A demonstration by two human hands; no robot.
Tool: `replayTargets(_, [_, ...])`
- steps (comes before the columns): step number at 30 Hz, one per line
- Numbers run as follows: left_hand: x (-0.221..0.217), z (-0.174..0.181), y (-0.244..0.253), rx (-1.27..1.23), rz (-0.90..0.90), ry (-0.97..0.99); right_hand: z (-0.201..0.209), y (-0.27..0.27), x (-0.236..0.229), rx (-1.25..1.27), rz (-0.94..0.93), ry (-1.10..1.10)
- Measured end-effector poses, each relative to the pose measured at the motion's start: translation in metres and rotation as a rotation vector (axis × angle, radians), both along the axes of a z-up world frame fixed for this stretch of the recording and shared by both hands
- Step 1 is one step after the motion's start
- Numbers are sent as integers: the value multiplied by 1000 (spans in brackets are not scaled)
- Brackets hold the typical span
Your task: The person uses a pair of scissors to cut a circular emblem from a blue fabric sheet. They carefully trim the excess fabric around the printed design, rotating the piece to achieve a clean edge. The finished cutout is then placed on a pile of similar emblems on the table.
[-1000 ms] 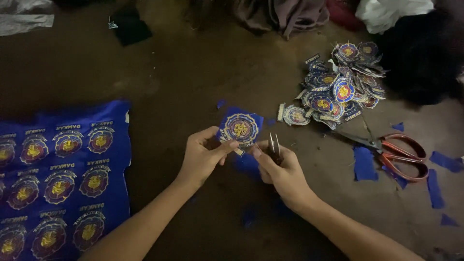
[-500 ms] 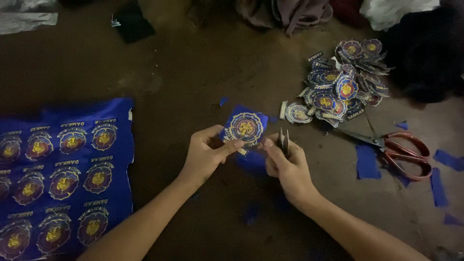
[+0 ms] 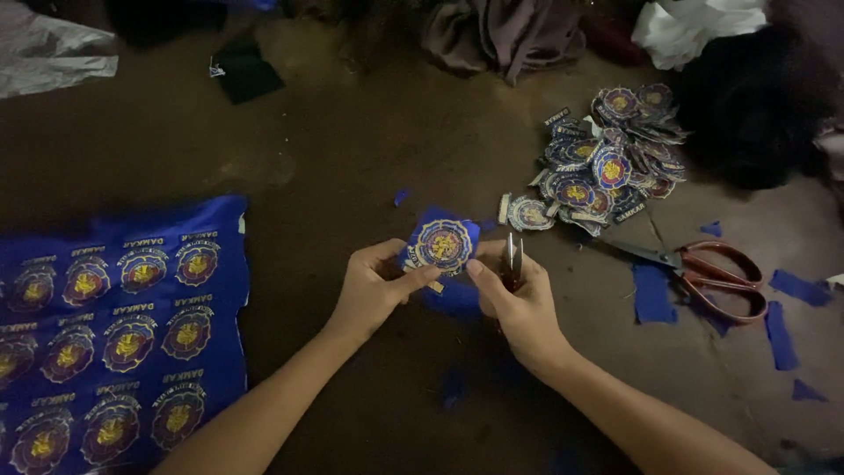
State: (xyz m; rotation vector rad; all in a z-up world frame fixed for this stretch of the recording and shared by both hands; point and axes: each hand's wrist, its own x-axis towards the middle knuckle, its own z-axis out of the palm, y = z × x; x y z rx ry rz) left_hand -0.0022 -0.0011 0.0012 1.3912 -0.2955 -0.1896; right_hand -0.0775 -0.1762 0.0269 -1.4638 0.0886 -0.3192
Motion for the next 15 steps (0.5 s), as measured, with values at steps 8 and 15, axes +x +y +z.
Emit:
replayTargets(8, [-9,25,-5,-86,-81,-55,-9,0,3,0,-20,-38])
replayTargets(15, [-4,9,-3,-74,-84,-74,-10,-4,4,-90,51,-52])
